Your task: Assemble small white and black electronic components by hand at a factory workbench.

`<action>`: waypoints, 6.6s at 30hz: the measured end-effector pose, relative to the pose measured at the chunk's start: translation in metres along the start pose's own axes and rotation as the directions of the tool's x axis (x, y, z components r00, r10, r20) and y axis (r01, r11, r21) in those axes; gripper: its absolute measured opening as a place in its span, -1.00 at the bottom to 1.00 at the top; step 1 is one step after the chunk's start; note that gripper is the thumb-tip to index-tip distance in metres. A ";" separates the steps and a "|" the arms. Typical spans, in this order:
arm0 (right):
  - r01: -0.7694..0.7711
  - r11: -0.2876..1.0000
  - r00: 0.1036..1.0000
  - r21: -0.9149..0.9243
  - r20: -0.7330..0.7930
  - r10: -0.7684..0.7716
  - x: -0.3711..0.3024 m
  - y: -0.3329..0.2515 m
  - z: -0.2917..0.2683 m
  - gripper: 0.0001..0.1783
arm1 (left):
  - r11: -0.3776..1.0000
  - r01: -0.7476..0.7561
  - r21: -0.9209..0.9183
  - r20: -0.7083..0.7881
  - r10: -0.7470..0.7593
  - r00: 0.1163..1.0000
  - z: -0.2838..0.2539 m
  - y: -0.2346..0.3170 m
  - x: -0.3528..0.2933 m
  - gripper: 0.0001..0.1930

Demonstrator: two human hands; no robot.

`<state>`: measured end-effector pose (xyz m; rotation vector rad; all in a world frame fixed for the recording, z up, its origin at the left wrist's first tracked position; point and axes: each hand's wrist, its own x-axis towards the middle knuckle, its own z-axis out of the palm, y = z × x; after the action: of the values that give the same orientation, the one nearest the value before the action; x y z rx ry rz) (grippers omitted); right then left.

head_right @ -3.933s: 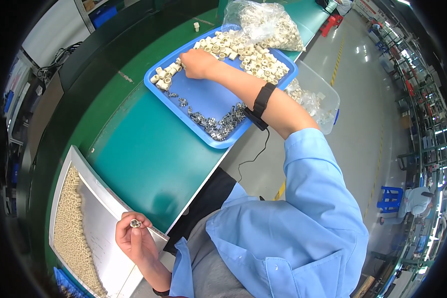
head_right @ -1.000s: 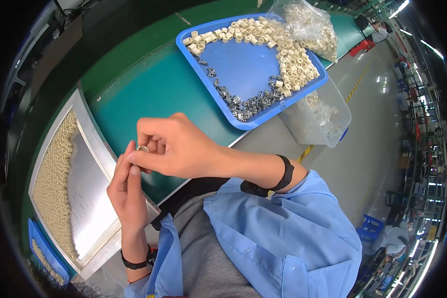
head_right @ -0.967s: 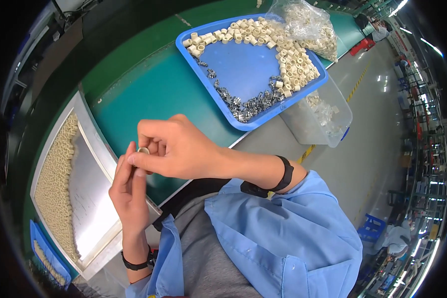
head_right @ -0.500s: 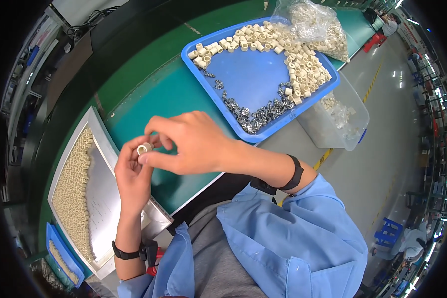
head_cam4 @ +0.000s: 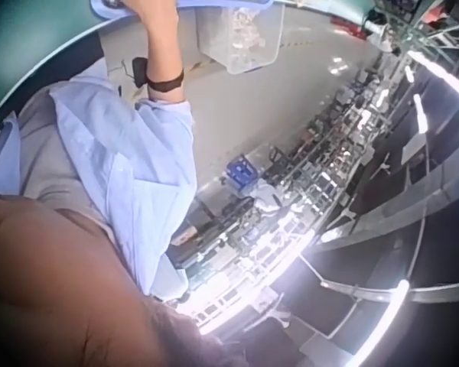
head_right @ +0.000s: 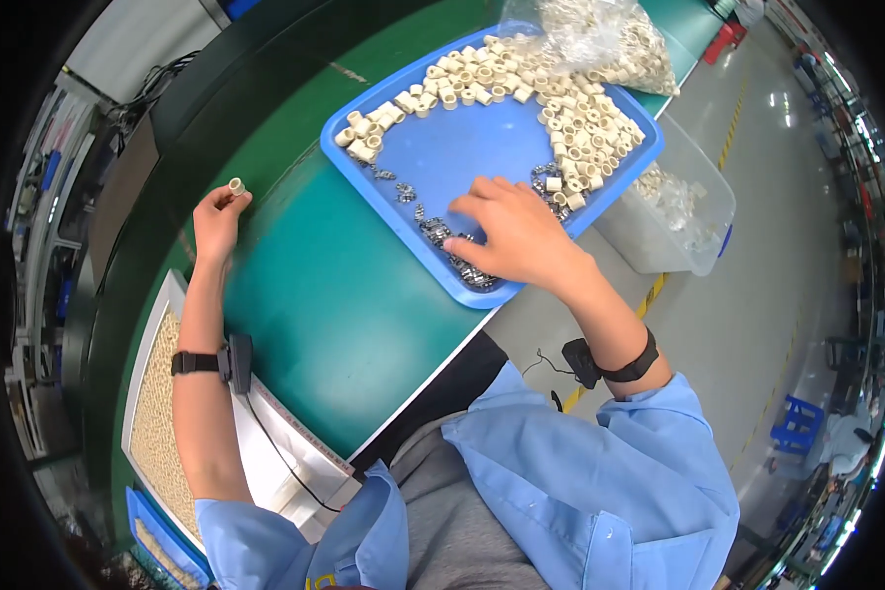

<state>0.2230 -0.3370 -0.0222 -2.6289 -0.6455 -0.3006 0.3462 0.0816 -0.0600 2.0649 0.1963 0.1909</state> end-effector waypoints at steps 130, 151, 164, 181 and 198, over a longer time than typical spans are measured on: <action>0.336 0.288 0.870 0.897 -0.178 -0.461 -0.005 -0.181 0.020 -0.79 | 0.723 -0.584 0.369 -0.132 0.662 0.737 -0.024 0.084 -0.335 -0.59; 0.511 0.659 0.859 0.552 -0.302 -0.413 -0.011 -0.144 0.019 -0.69 | 0.856 -0.450 0.256 -0.154 0.496 0.855 -0.017 0.069 -0.334 -0.72; -0.021 0.964 0.996 -0.264 0.074 0.042 -0.016 0.095 -0.050 -0.78 | 0.899 -0.377 0.222 -0.116 0.408 0.905 -0.009 0.064 -0.332 -0.65; -0.134 0.663 0.983 0.737 0.182 -0.003 -0.007 0.012 -0.041 -0.90 | 0.876 -0.457 0.154 -0.141 0.477 0.867 -0.006 0.071 -0.333 -0.65; 0.335 0.247 0.888 0.909 -0.217 -0.406 -0.007 -0.163 0.028 -0.83 | 0.856 -0.505 0.113 -0.148 0.517 0.843 -0.009 0.080 -0.330 -0.68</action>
<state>0.1415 -0.1959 0.0065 -1.3008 -1.0660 0.0613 0.0277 -0.0210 -0.0031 2.1324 -0.2585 0.7040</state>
